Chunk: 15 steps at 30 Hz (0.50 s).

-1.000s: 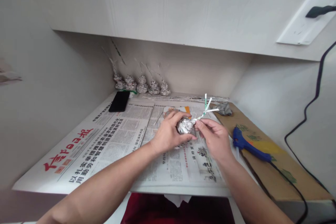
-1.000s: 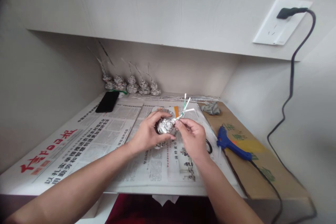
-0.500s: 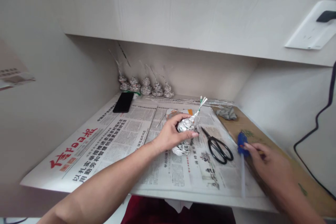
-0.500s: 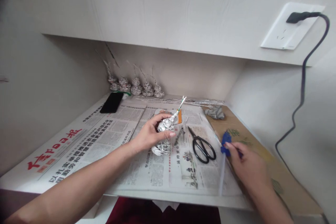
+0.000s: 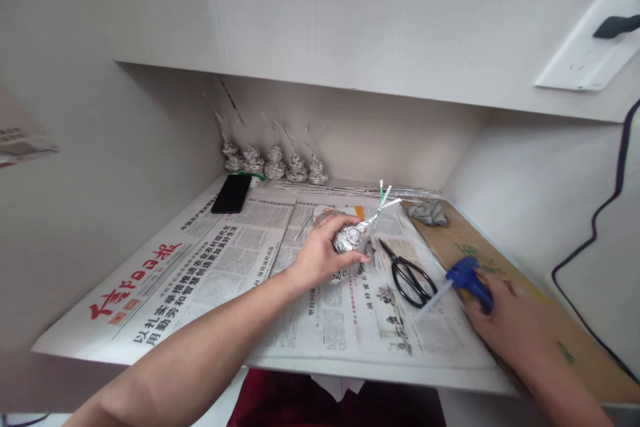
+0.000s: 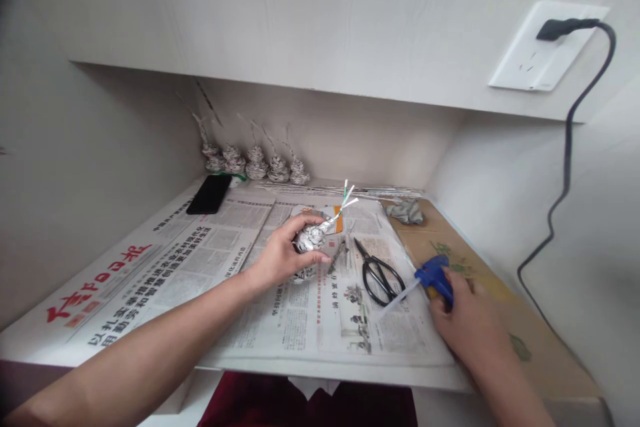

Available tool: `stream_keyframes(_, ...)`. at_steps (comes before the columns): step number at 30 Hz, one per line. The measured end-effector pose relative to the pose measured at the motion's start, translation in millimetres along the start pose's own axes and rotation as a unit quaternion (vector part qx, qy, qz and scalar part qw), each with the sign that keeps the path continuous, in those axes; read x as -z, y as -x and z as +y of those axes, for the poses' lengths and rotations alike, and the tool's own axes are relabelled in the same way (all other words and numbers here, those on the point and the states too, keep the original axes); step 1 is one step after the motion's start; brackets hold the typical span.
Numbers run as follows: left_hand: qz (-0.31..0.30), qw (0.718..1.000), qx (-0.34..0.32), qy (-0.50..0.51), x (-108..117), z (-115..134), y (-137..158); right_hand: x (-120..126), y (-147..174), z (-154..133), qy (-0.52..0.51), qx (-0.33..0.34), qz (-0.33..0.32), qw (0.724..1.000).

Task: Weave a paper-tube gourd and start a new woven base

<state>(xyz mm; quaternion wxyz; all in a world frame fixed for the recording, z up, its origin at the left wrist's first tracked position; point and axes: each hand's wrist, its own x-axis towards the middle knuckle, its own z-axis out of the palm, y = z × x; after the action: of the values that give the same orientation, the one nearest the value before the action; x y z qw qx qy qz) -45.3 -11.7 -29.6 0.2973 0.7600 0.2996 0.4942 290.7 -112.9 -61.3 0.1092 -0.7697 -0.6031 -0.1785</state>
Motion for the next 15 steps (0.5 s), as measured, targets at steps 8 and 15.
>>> stream_keyframes(8,-0.006,1.0,-0.015,-0.022,2.1,2.1,-0.6,12.0,6.2,3.4,0.016,-0.016,-0.015,1.0)
stream_keyframes(15,0.003,0.999,-0.013,-0.042,0.6,0.0,0.5,29.2,10.9,-2.9,-0.149,-0.035,0.0,0.988)
